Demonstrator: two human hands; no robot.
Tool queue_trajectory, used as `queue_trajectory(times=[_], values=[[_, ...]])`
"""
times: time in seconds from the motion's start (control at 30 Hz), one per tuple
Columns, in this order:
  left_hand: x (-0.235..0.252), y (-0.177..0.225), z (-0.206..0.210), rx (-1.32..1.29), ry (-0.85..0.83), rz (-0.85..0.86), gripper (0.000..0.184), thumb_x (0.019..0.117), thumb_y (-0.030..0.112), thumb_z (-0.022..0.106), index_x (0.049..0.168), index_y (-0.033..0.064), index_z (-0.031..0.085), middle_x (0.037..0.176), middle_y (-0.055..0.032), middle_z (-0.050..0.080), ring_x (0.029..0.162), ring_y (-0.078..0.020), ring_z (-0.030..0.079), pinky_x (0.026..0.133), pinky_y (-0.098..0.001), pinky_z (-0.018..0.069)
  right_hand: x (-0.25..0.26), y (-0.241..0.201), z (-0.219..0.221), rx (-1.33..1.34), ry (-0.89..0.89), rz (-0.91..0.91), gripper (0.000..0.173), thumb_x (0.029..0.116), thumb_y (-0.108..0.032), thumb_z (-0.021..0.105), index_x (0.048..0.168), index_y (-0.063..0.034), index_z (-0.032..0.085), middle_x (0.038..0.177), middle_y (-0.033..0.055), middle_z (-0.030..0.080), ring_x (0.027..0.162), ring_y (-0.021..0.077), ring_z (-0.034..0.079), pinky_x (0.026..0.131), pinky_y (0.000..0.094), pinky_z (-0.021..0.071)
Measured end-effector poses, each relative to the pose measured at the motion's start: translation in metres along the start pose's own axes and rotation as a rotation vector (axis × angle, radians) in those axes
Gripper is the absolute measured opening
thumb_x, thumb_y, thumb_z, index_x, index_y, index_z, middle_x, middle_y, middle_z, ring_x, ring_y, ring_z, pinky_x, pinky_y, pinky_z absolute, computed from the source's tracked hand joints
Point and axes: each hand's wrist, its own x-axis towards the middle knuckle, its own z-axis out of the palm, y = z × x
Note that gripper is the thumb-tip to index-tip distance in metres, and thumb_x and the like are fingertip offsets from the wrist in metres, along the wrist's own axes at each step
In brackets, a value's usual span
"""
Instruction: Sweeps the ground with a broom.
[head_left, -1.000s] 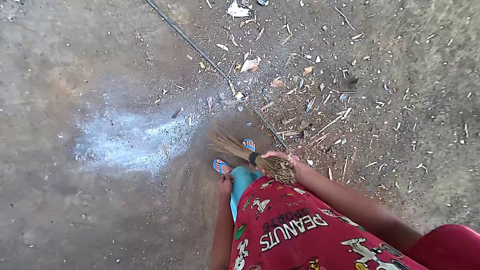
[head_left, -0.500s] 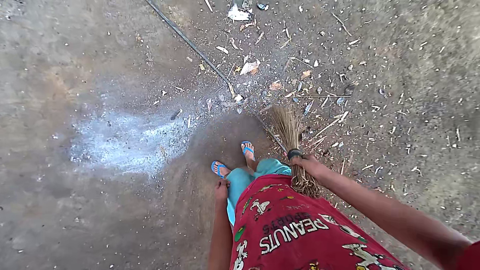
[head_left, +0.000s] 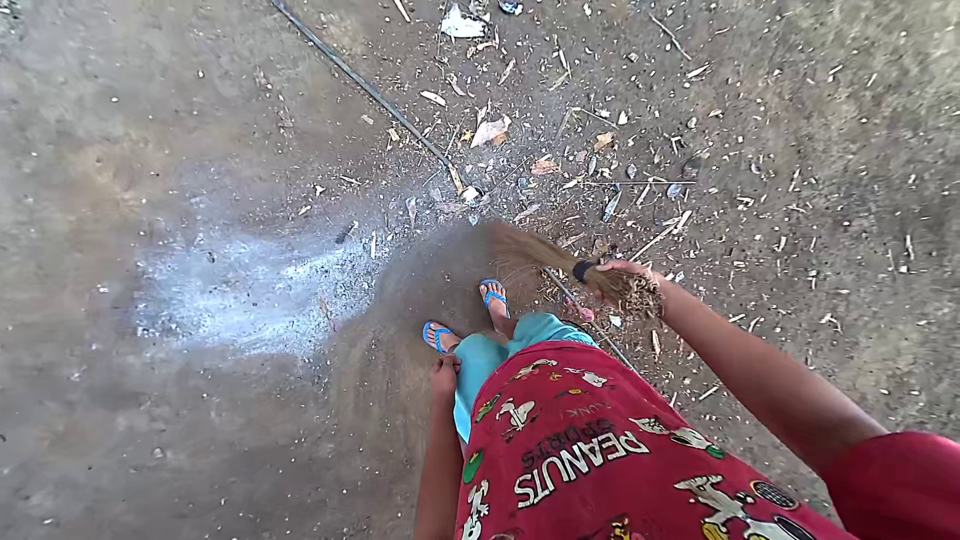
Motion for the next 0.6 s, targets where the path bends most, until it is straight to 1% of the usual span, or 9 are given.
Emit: queue_trajectory(times=[0.13,0.2,0.23,0.3,0.37,0.4,0.47,0.53,0.6], values=[[0.006,0.009,0.0,0.037,-0.04,-0.002,0.034,0.1121,0.021,0.038,0.124,-0.0031,0.06,0.104,-0.0146,0.069,0.081,-0.0195,0.062,0.071,-0.0383,0.05,-0.012,-0.01,-0.012,0.225,0.491,-0.231,0.033,0.1032,-0.039,0.038,0.105,-0.0124,0.058,0.081,0.0026,0.064,0.066,0.011,0.063,0.058,0.0269,0.0539],[0.006,0.009,0.001,0.042,-0.042,-0.001,0.034,0.1119,0.021,0.039,0.125,-0.0036,0.059,0.107,-0.0157,0.069,0.086,-0.0207,0.063,0.075,-0.0395,0.0499,-0.017,0.0,0.016,0.099,0.803,-0.258,0.035,0.1005,-0.038,0.058,0.117,-0.0069,0.06,0.095,0.0078,0.064,0.08,0.0165,0.063,0.071,0.0373,0.0543],[0.005,0.008,0.002,0.039,-0.044,0.009,0.034,0.1117,0.02,0.04,0.125,-0.0049,0.059,0.107,-0.0165,0.068,0.087,-0.0209,0.063,0.077,-0.0395,0.0498,-0.019,0.008,0.029,0.031,0.884,-0.248,0.041,0.0978,-0.036,0.064,0.12,-0.0022,0.058,0.099,0.0123,0.064,0.084,0.0206,0.064,0.075,0.042,0.0552],[0.007,0.006,0.006,0.025,-0.044,0.056,0.033,0.1111,0.017,0.041,0.123,-0.0084,0.059,0.105,-0.0177,0.068,0.088,-0.0196,0.063,0.081,-0.0375,0.0511,-0.025,0.02,0.043,-0.036,0.909,-0.231,0.037,0.0965,-0.033,0.067,0.115,-0.0012,0.06,0.093,0.0117,0.066,0.079,0.0202,0.067,0.072,0.0411,0.0574],[0.006,0.003,0.009,0.01,-0.042,0.088,0.032,0.1106,0.014,0.042,0.12,-0.0107,0.059,0.101,-0.0175,0.067,0.085,-0.0173,0.062,0.082,-0.0344,0.051,-0.043,0.023,0.053,0.049,0.767,-0.194,0.029,0.1009,-0.03,0.059,0.113,-0.0043,0.06,0.086,0.0086,0.067,0.072,0.017,0.067,0.065,0.0353,0.0577],[0.006,0.002,0.009,0.011,-0.04,0.095,0.031,0.1103,0.013,0.043,0.119,-0.0113,0.059,0.1,-0.0174,0.067,0.084,-0.0164,0.062,0.081,-0.0333,0.0511,-0.051,0.024,0.055,0.143,0.619,-0.162,0.027,0.1037,-0.029,0.051,0.113,-0.0054,0.059,0.085,0.0086,0.067,0.069,0.0168,0.067,0.061,0.033,0.0577],[0.006,0.0,0.007,0.014,-0.037,0.09,0.031,0.1102,0.013,0.043,0.119,-0.0115,0.059,0.099,-0.0168,0.066,0.083,-0.015,0.061,0.081,-0.0319,0.0506,-0.066,0.023,0.06,0.295,0.202,-0.086,0.04,0.1064,-0.035,0.03,0.105,-0.0058,0.056,0.08,0.0085,0.066,0.064,0.016,0.067,0.056,0.0283,0.0575],[0.007,-0.001,0.004,0.011,-0.04,0.075,0.031,0.1103,0.013,0.042,0.121,-0.0112,0.059,0.101,-0.0175,0.066,0.084,-0.0161,0.061,0.081,-0.0327,0.0506,-0.063,0.029,0.06,0.381,-0.221,-0.014,0.045,0.1003,-0.041,0.035,0.105,-0.0056,0.062,0.088,0.0093,0.07,0.071,0.0156,0.07,0.062,0.0259,0.0593],[0.009,0.001,0.001,0.023,-0.051,0.056,0.033,0.1109,0.015,0.04,0.123,-0.01,0.057,0.103,-0.0171,0.066,0.083,-0.0164,0.062,0.08,-0.0334,0.0519,-0.048,0.034,0.074,0.403,-0.446,0.084,0.039,0.0956,-0.043,0.05,0.105,-0.007,0.063,0.092,0.0079,0.069,0.072,0.0146,0.07,0.061,0.0248,0.0595]])
